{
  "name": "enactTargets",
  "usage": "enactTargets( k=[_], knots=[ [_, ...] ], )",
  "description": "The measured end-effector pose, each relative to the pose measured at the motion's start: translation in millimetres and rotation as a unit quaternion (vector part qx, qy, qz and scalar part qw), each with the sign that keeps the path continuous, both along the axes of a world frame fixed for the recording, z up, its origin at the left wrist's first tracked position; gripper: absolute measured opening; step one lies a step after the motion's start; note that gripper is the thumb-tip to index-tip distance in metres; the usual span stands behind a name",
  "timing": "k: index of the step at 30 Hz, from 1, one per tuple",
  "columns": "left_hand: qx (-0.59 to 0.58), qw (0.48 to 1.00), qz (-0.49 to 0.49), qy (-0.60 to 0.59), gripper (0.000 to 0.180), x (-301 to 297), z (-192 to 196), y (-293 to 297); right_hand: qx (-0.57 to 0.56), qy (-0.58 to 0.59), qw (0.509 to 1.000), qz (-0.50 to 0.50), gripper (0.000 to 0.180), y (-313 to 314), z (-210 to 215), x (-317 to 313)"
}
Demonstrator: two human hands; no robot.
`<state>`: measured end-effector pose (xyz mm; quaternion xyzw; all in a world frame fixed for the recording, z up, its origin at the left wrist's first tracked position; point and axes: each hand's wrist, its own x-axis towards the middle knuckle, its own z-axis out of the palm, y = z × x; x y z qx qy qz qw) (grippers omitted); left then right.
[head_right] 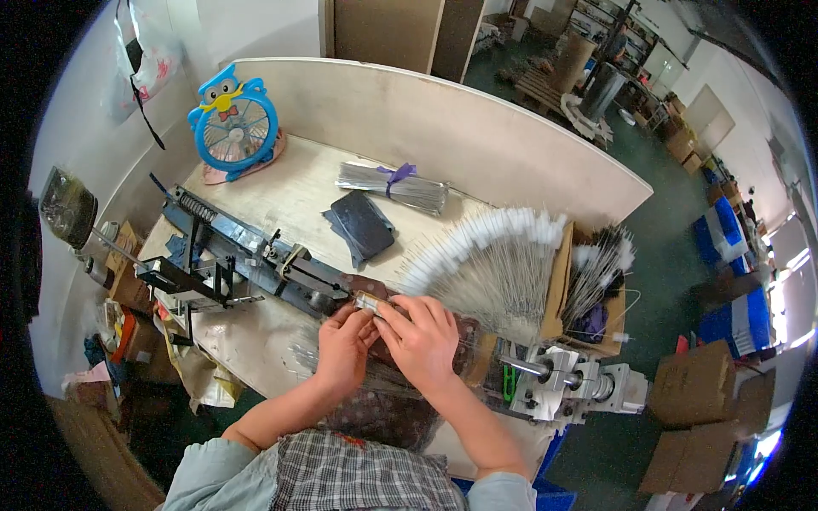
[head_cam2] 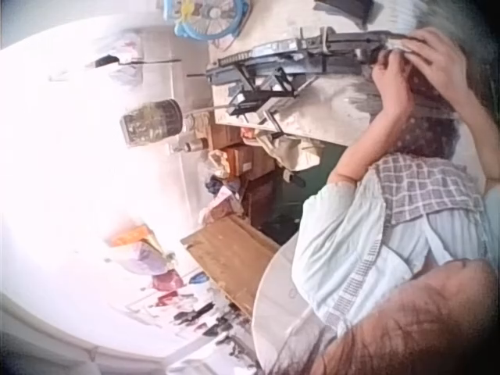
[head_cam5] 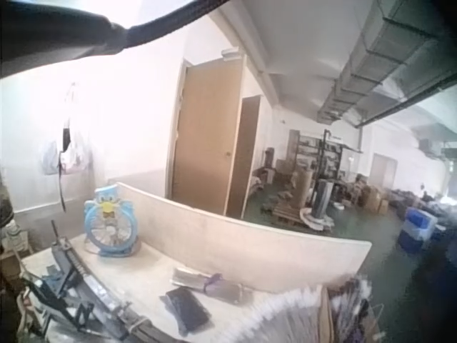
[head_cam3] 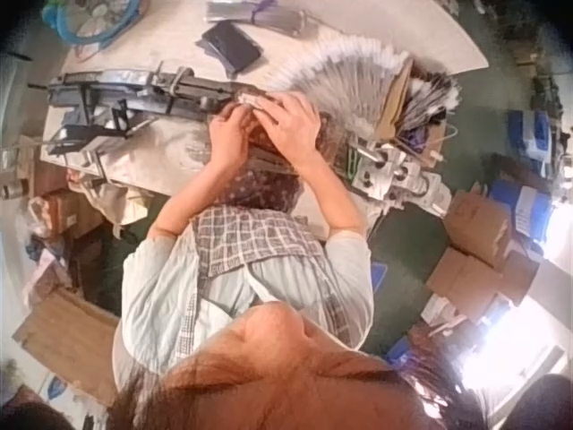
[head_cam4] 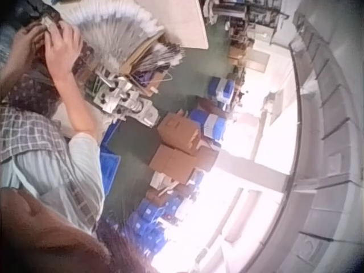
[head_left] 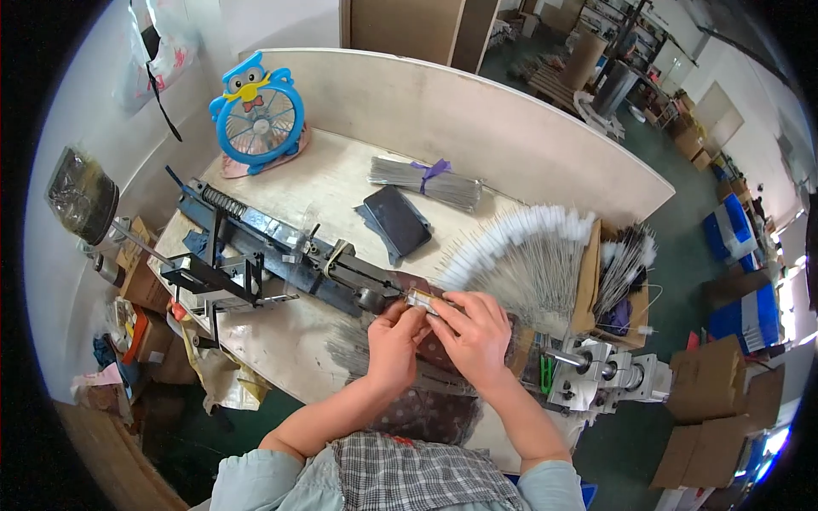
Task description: The person is assembling small metal pins or rods into a mechanical jig or holder as part of a manufacturing process.
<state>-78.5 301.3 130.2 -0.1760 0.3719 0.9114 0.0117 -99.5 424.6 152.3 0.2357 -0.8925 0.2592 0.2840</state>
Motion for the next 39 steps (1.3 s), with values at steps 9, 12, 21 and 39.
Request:
enactTargets(
  k=[9, 12, 21, 39],
  knots=[
    [0.066, 0.998, 0.005, 0.010, 0.013, 2, 0, -3, 0.001, -0.018, 1.000, 0.013, 0.023, -1, 3, -3],
    [0.067, 0.997, 0.035, -0.023, 0.017, 0, 3, 0, -0.015, -0.021, 1.000, 0.014, 0.027, -10, 0, -3],
    [0.076, 0.997, 0.010, -0.009, 0.015, -2, 0, 3, -0.003, -0.001, 1.000, 0.005, 0.028, -9, -2, -6],
    [0.113, 0.994, -0.012, -0.004, 0.046, 8, -9, -13, 0.078, -0.071, 0.994, 0.017, 0.020, 14, 19, 12]
  ],
)
